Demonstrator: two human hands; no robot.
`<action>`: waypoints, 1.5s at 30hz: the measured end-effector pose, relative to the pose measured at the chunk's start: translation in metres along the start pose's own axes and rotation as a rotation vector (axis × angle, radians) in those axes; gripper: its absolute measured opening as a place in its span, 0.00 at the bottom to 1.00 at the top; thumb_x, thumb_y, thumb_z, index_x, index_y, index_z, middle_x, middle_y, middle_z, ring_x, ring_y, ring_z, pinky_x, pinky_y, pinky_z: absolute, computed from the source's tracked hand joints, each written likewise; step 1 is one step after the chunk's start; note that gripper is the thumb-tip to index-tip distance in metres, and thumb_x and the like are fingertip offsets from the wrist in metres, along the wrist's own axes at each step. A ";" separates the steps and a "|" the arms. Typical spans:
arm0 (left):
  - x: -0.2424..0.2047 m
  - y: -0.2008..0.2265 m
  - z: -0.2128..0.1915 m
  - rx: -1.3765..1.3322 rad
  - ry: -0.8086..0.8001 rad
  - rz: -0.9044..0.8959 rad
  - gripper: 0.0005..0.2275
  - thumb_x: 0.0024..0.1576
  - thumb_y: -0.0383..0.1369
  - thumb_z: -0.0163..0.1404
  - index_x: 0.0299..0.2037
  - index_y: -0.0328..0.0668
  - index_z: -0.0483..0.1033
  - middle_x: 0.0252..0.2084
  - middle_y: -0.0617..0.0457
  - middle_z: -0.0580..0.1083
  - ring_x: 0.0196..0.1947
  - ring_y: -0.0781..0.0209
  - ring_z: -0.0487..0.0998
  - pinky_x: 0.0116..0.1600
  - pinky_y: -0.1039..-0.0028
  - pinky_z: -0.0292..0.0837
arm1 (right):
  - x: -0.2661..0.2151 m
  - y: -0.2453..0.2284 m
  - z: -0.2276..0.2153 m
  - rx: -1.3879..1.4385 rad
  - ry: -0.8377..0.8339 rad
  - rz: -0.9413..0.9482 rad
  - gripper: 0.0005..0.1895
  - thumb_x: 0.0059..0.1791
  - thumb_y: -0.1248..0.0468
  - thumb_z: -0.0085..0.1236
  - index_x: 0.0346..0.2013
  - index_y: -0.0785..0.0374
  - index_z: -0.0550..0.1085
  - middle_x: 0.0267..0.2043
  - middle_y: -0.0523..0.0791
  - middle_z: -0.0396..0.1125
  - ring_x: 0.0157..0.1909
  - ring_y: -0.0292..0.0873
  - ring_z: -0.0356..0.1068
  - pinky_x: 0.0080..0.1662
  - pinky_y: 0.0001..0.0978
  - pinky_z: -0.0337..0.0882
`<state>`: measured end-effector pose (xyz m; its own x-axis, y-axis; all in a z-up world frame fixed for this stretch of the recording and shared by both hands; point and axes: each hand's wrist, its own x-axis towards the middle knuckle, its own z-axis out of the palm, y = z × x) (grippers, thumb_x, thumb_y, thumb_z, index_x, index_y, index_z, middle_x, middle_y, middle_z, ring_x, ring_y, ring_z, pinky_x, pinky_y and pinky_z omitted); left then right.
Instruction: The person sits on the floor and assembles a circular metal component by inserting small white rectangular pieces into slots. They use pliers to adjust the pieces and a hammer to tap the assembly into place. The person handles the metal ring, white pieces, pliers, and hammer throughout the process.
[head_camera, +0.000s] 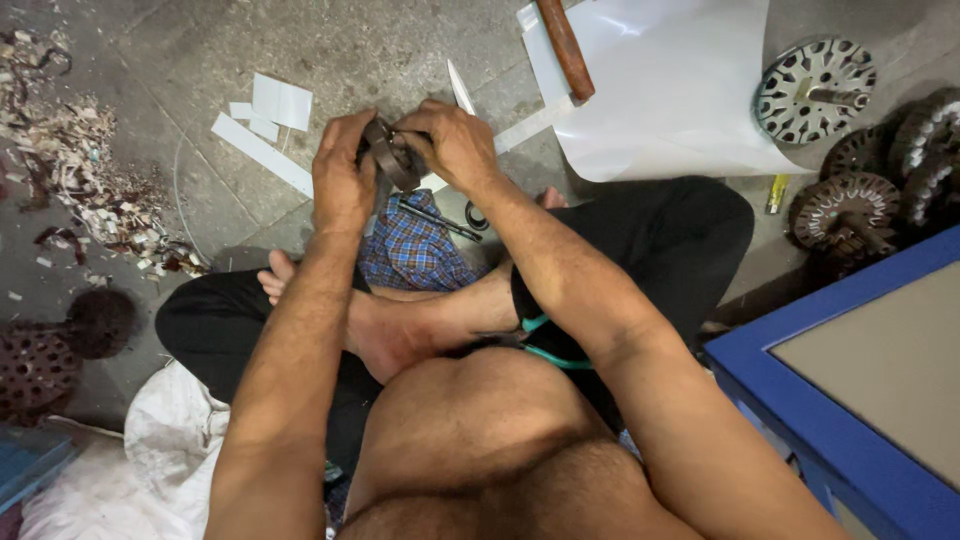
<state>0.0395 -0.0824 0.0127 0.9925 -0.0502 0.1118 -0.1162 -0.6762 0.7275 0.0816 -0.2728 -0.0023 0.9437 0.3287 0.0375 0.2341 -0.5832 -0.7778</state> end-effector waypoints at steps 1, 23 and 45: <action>0.002 -0.002 0.000 0.002 -0.003 -0.023 0.27 0.52 0.13 0.50 0.63 0.44 0.74 0.55 0.43 0.77 0.54 0.48 0.80 0.58 0.65 0.77 | 0.003 0.001 0.001 0.019 0.008 0.027 0.08 0.48 0.56 0.65 0.41 0.50 0.83 0.39 0.40 0.74 0.44 0.47 0.75 0.42 0.40 0.73; 0.029 -0.016 -0.010 -0.278 -0.179 -0.193 0.31 0.53 0.10 0.49 0.66 0.50 0.73 0.59 0.49 0.76 0.55 0.63 0.80 0.55 0.76 0.78 | 0.045 0.007 -0.005 0.428 -0.296 0.564 0.06 0.46 0.58 0.68 0.35 0.53 0.83 0.24 0.39 0.76 0.18 0.33 0.72 0.20 0.27 0.68; 0.024 -0.021 0.001 -0.132 -0.116 -0.156 0.29 0.57 0.14 0.54 0.69 0.48 0.70 0.57 0.51 0.73 0.51 0.60 0.78 0.54 0.76 0.78 | 0.043 0.010 -0.005 0.398 -0.300 0.537 0.06 0.50 0.57 0.61 0.38 0.53 0.82 0.24 0.38 0.75 0.19 0.32 0.74 0.21 0.27 0.71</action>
<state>0.0654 -0.0698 -0.0004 0.9958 -0.0418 -0.0812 0.0420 -0.5805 0.8131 0.1256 -0.2681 -0.0048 0.7865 0.2961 -0.5420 -0.3992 -0.4259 -0.8120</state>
